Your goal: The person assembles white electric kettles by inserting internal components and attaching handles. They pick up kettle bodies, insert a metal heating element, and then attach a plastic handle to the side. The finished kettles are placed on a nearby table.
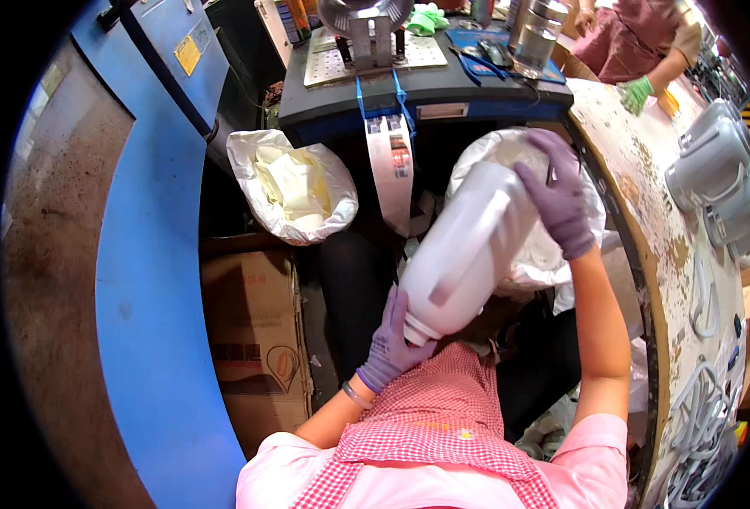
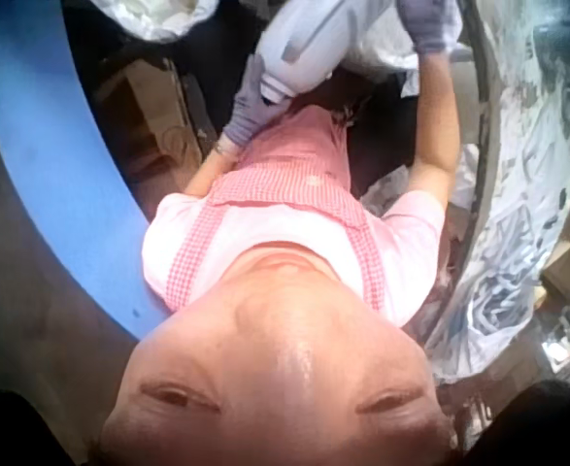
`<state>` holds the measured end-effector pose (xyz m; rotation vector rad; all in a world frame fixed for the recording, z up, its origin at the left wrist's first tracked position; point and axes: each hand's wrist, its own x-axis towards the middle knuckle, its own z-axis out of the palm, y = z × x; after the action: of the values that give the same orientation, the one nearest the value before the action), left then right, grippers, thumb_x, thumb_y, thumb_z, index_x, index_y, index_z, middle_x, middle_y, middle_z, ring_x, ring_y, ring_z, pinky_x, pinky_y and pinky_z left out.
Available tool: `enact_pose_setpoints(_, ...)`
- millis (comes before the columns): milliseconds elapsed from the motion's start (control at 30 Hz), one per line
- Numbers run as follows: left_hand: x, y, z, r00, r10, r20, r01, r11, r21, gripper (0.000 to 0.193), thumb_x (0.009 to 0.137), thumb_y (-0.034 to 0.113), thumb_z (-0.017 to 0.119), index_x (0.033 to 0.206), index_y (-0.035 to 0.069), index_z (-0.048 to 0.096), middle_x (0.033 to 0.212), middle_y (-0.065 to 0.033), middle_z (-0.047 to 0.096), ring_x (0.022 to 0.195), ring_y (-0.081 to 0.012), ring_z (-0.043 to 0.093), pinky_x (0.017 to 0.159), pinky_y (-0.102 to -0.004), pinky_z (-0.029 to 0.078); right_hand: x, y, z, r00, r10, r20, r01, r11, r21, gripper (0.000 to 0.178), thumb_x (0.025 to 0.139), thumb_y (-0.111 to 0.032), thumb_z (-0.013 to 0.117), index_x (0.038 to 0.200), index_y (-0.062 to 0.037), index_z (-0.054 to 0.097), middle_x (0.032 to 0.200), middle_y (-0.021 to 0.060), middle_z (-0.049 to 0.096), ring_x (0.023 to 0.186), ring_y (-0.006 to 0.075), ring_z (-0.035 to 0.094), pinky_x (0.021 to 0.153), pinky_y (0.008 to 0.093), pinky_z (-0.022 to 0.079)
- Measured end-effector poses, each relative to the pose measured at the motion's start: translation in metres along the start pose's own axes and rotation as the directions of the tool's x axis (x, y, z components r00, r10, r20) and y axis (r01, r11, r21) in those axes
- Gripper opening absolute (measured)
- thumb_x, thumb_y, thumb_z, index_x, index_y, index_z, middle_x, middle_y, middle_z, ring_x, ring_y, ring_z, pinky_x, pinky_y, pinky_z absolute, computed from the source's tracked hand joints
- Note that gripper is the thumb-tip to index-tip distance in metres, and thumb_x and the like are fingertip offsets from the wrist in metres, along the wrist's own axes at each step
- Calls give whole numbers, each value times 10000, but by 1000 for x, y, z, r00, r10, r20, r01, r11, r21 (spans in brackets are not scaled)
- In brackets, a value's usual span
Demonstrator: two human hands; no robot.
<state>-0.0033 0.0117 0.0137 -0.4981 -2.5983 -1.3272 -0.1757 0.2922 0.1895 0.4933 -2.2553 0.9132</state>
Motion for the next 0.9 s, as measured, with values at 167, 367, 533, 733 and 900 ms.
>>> enact_pose_setpoints(167,-4,-8,4,998,65,-6,-64,998,25,1114,652,303,852,1540,58,225,1508,-367,269,1274,-515,482,966,-455,528,84,-18,113,829,-452,329,476,879,8,168,834,-218,698,964,-114,717,1060,53,675,1084,262,608,975,381,470)
enact_pose_setpoints(367,2,-19,1,998,56,29,-54,996,-65,1130,676,319,870,1537,70,182,1497,-367,299,1342,-521,405,1057,-503,444,136,-14,165,610,100,786,152,959,-241,313,812,-343,725,1081,-184,725,1061,69,697,1153,247,609,996,383,471)
enact_pose_setpoints(533,-3,-17,4,999,-4,55,7,998,-60,1131,667,288,877,1535,70,184,1492,-360,312,1325,-518,427,1053,-497,446,72,-20,153,627,-113,771,393,900,-188,206,808,-285,721,933,-121,714,952,78,708,1068,258,643,939,412,504)
enact_pose_setpoints(733,1,-21,14,996,81,-19,-83,990,-117,1063,699,266,855,1513,43,210,1496,-361,291,1293,-537,447,996,-511,489,-40,-79,-14,860,187,475,-405,815,414,136,823,-129,777,875,-64,669,844,23,664,821,179,650,758,277,529)
enact_pose_setpoints(900,2,-13,17,998,54,41,-52,998,-34,1112,706,262,858,1538,58,149,1507,-356,278,1347,-523,391,1064,-525,424,-83,1,-29,540,817,203,-700,302,647,212,913,-229,728,959,-32,667,809,6,653,625,52,573,523,186,425)
